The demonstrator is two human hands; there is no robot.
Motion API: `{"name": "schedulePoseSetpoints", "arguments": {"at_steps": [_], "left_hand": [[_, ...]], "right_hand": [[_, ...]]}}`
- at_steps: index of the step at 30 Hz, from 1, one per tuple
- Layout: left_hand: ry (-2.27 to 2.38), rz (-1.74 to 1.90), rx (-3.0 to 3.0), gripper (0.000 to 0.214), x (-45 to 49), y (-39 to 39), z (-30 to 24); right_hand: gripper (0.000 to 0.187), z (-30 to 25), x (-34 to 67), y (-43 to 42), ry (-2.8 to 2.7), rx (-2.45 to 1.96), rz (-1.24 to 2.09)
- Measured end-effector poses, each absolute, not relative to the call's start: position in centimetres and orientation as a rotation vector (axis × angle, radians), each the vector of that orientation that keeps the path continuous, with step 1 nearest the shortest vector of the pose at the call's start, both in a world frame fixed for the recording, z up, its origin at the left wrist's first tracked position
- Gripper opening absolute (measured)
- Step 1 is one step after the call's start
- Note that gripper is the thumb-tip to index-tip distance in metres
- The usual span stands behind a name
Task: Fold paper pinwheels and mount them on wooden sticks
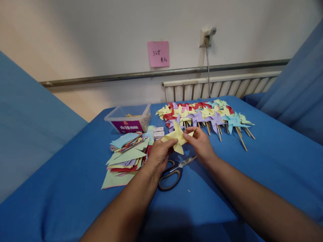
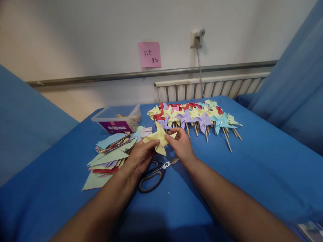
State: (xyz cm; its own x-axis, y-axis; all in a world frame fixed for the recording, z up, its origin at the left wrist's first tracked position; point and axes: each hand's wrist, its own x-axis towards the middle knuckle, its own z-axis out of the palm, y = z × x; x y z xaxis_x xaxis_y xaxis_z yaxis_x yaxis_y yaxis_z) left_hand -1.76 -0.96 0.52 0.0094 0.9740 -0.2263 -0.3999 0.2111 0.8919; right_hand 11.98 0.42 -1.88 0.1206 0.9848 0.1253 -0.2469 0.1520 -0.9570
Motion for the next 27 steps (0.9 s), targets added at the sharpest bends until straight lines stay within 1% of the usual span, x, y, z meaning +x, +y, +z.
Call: {"name": "schedulePoseSetpoints", "arguments": {"at_steps": [2,4,7,12,18,27], "left_hand": [[1.028,1.260,0.734,0.035,-1.77,-0.94,0.52],[1.033,1.277,0.740,0.032,-1.78,-0.93,0.51],[1.038,1.271,0.739,0.032,-1.74,-1.02,0.56],[1.026,1.257,0.732,0.035,-1.51,-1.27,0.76],[1.046,1.248,0.747,0.031,-1.44,-1.31,0.69],[1.046,1.250,0.735,0.033,-1.52,-1.20,0.65]], "right_hand": [[0.036,-1.88,12.18,0.41,-1.062,-0.992,0.911],[0.028,-1.81,12.32,0.23,-1.183,-1.000,0.732],[0.014,-1.71,12.30,-0.18,-1.383,-1.006,0.611],[0.010,-1.78,12.10,-0.32,-1.443,-0.989,0.642],[0.011,-1.80,12.27,-0.04,-1.442,-0.996,0.675],[0.012,-2.07,12.20,0.14,-1.438,-1.000,0.690]]}}
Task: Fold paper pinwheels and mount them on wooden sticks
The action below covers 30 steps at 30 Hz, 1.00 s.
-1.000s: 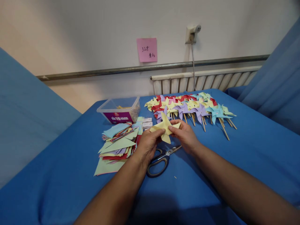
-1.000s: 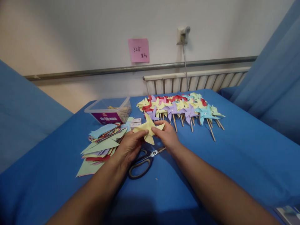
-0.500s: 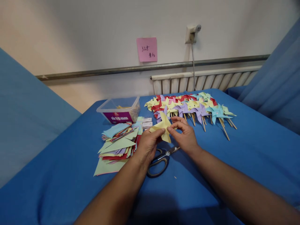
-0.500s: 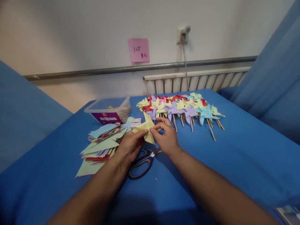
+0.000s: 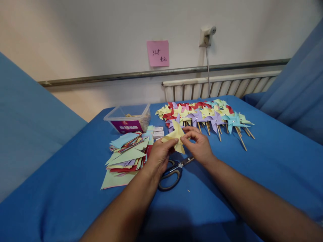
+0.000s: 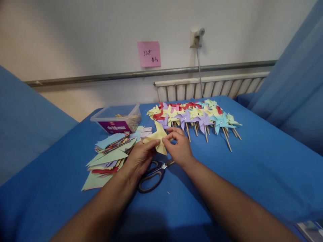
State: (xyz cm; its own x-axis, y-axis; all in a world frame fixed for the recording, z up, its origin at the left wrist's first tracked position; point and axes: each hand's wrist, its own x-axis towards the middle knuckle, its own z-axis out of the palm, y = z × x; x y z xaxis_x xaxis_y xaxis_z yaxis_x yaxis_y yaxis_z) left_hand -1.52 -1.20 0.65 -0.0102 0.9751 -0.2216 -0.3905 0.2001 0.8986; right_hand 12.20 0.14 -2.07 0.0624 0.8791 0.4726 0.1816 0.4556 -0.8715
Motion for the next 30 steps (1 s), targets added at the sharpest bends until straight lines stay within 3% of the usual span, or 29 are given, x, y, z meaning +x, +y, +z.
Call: {"name": "schedulePoseSetpoints", "arguments": {"at_steps": [18,27,30], "left_hand": [[0.997,1.251,0.706,0.037,-1.50,-1.35,0.71],[1.006,1.270,0.710,0.032,-1.58,-1.21,0.55],[1.012,1.270,0.705,0.033,-1.62,-1.10,0.38]], "right_hand": [[0.011,-1.97,11.77,-0.04,-1.424,-1.013,0.633],[0.012,-2.23,11.62,0.03,-1.338,-0.984,0.755],[0.037,-1.90,11.58,0.02,-1.136,-0.943,0.951]]}}
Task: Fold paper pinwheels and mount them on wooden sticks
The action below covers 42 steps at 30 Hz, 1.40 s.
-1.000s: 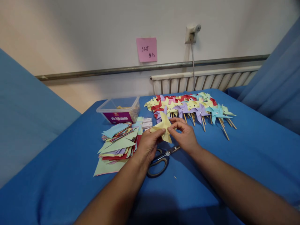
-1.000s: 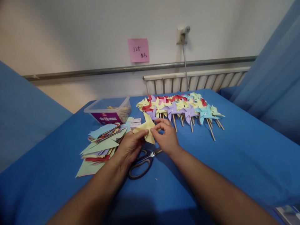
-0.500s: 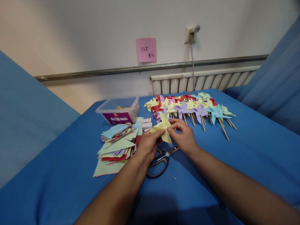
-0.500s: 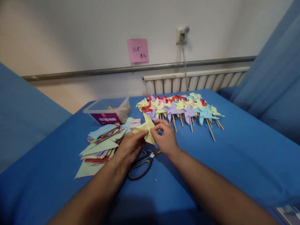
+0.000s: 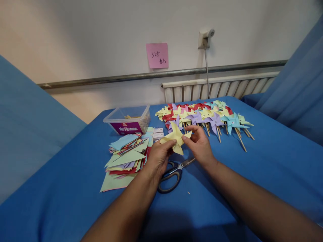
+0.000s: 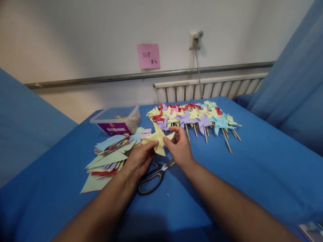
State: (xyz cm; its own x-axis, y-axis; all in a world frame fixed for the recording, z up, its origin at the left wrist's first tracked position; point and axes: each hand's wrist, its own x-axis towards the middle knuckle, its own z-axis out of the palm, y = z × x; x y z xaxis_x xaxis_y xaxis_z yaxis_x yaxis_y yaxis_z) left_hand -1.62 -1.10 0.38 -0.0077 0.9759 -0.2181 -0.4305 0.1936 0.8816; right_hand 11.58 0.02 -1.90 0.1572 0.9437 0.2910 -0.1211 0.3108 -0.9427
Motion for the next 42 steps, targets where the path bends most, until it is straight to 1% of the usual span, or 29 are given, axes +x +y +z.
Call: {"name": "schedulePoseSetpoints", "arguments": {"at_steps": [2,3,7,15,20,23,27,29,32,38,42], "left_hand": [[1.014,1.264,0.703,0.033,-1.6,-1.1,0.4],[1.017,1.265,0.705,0.033,-1.6,-1.1,0.4],[1.029,1.268,0.737,0.031,-1.4,-1.2,0.3],[1.082,1.279,0.810,0.025,-1.0,-1.1,-0.4],[1.082,1.198,0.782,0.029,-1.6,-1.0,0.1],[1.099,1.167,0.817,0.025,-2.4,-0.7,0.8],[1.141,1.117,0.894,0.026,-3.1,-0.6,1.4],[1.170,1.085,0.977,0.022,-3.3,-0.6,1.4],[1.227,1.051,1.101,0.018,-3.5,-0.6,1.3],[1.299,0.998,1.234,0.018,-3.7,-0.3,1.3],[1.301,1.080,1.240,0.019,-3.5,-0.3,1.5]], "right_hand": [[0.050,-1.5,11.5,-0.1,-1.027,-0.913,1.091],[0.052,-1.4,11.5,-0.1,-0.994,-0.910,1.147],[0.050,-1.3,11.4,-0.2,-0.980,-0.947,1.269],[0.045,-2.1,11.7,0.4,-1.041,-1.018,1.273],[0.044,-1.7,11.9,0.5,-1.054,-1.020,1.280],[0.044,-1.6,12.1,0.7,-1.091,-1.039,1.238],[0.041,-1.5,12.4,0.6,-1.200,-1.069,1.174],[0.040,-1.4,12.4,0.5,-1.259,-1.071,1.177],[0.040,-1.3,12.4,0.3,-1.328,-1.033,1.205],[0.039,-1.4,12.6,0.5,-1.398,-0.976,1.229],[0.042,-1.6,12.6,0.9,-1.374,-0.902,1.216]]}}
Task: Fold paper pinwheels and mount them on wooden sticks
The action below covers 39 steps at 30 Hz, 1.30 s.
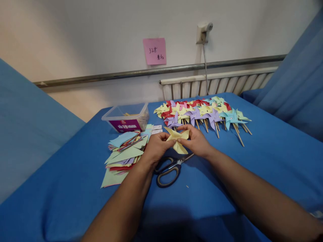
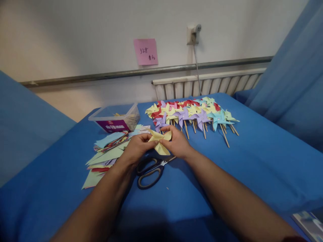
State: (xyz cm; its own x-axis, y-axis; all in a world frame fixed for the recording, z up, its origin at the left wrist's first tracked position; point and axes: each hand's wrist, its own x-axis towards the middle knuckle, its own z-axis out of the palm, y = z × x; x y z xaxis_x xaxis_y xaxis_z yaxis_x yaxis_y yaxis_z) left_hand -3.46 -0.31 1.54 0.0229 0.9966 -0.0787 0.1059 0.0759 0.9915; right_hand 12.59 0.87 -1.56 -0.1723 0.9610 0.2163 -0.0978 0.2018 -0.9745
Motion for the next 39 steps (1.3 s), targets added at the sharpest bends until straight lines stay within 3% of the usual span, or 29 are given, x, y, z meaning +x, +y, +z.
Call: {"name": "schedulePoseSetpoints", "arguments": {"at_steps": [6,14,28,39], "left_hand": [[1.208,1.393,0.947,0.022,-3.7,0.1,2.2],[1.078,1.613,0.619,0.023,-4.7,0.6,2.9],[1.065,1.599,0.562,0.024,-5.3,0.6,2.8],[1.001,1.728,0.585,0.028,-6.9,0.9,3.7]], "right_hand": [[0.037,-1.5,13.5,2.3,-1.081,-0.919,1.128],[0.025,-3.6,13.0,3.4,-1.176,-1.029,1.077],[0.011,-4.4,11.5,1.5,-1.614,-1.060,1.071],[0.014,-5.3,11.7,1.8,-1.672,-1.078,0.956]]}}
